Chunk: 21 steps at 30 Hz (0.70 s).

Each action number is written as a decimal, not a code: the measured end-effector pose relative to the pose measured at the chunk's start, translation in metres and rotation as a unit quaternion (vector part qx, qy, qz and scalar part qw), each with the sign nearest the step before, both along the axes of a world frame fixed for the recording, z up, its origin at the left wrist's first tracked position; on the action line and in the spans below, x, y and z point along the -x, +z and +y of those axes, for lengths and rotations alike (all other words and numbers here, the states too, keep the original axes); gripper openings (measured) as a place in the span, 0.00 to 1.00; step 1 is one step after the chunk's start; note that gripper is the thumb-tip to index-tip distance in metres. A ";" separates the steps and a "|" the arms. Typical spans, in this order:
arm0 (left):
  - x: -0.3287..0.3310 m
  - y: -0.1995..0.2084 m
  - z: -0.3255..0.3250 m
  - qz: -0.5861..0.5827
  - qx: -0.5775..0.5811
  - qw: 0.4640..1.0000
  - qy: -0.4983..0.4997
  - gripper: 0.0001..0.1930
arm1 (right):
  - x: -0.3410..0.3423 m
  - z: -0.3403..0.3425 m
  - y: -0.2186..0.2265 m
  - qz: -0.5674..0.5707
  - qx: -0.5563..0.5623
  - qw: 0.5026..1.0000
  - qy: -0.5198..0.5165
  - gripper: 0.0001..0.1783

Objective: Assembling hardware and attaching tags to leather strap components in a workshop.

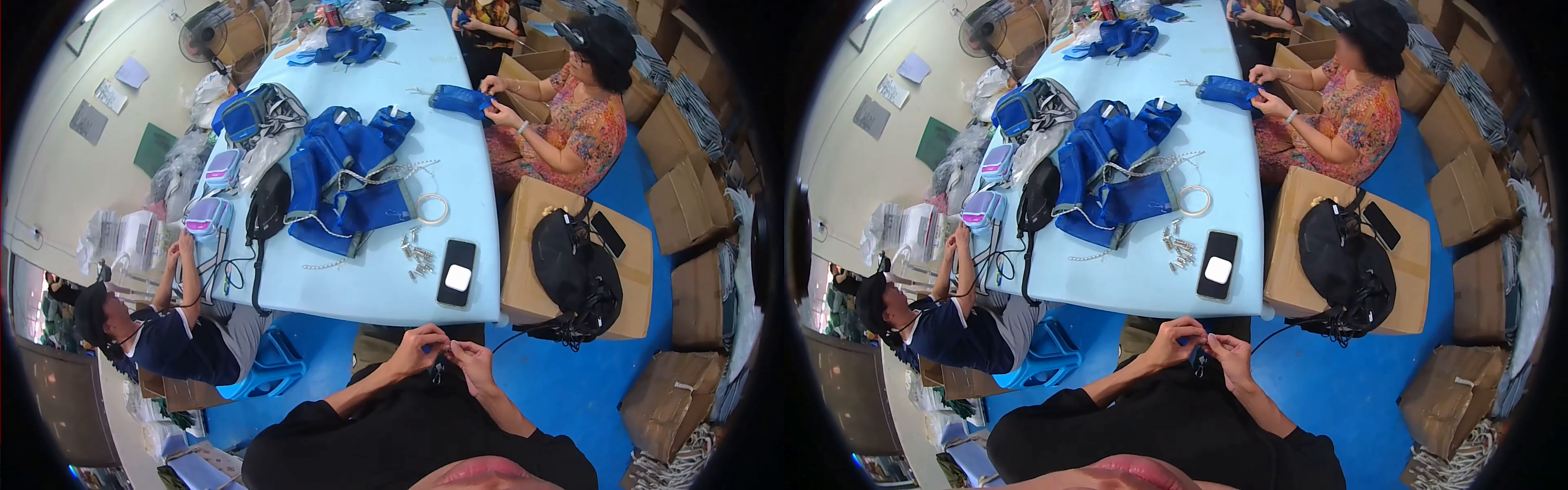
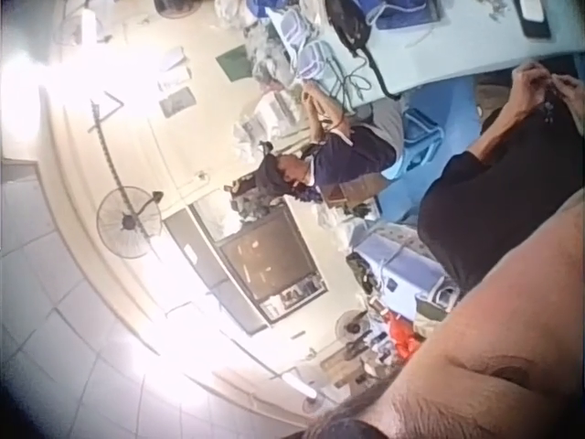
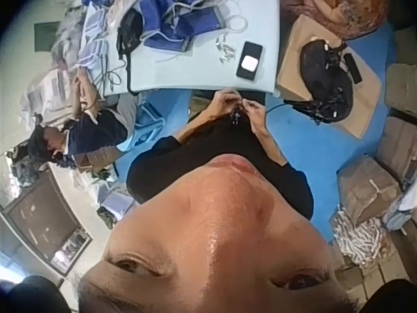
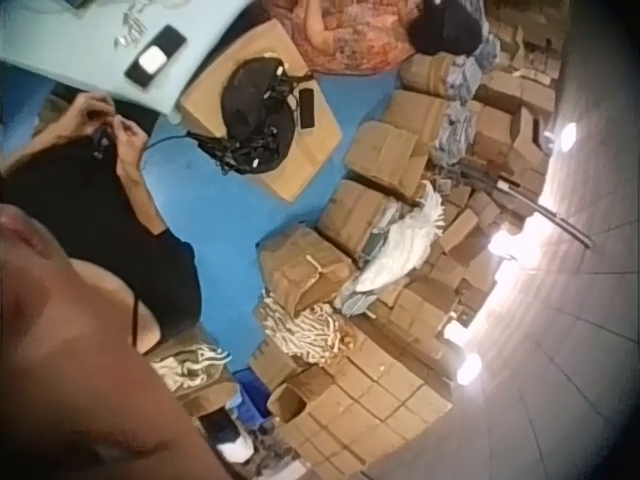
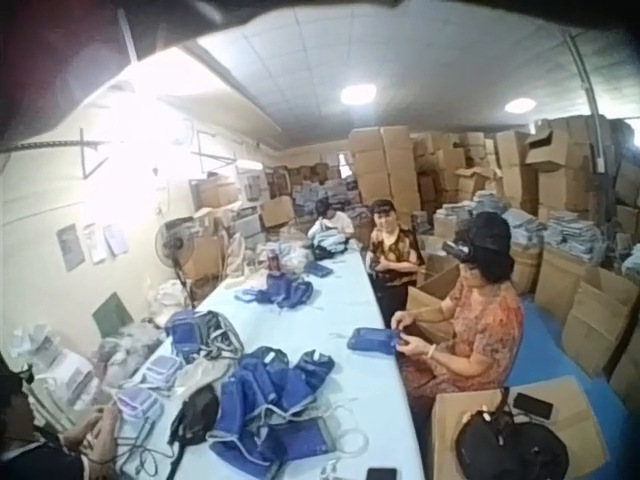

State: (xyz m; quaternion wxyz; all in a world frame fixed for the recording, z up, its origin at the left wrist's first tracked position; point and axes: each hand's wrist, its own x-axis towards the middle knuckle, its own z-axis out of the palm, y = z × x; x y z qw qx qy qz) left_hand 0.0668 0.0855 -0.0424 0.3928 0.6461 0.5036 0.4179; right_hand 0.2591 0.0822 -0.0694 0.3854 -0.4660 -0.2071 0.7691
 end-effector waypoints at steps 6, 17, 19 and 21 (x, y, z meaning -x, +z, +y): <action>0.021 -0.017 -0.001 -0.238 0.148 0.959 -0.030 0.05 | 0.029 0.001 0.000 -0.082 -0.071 0.994 0.011 0.05; 0.042 -0.025 -0.015 -0.307 0.195 0.931 0.039 0.11 | 0.060 0.014 0.013 -0.166 -0.171 0.971 0.029 0.05; 0.044 -0.022 -0.015 -0.272 0.178 0.945 0.039 0.12 | 0.062 0.015 0.020 -0.169 -0.177 0.969 0.044 0.05; 0.047 -0.020 -0.017 -0.267 0.169 0.948 0.038 0.11 | 0.062 0.016 0.021 -0.173 -0.184 0.966 0.054 0.05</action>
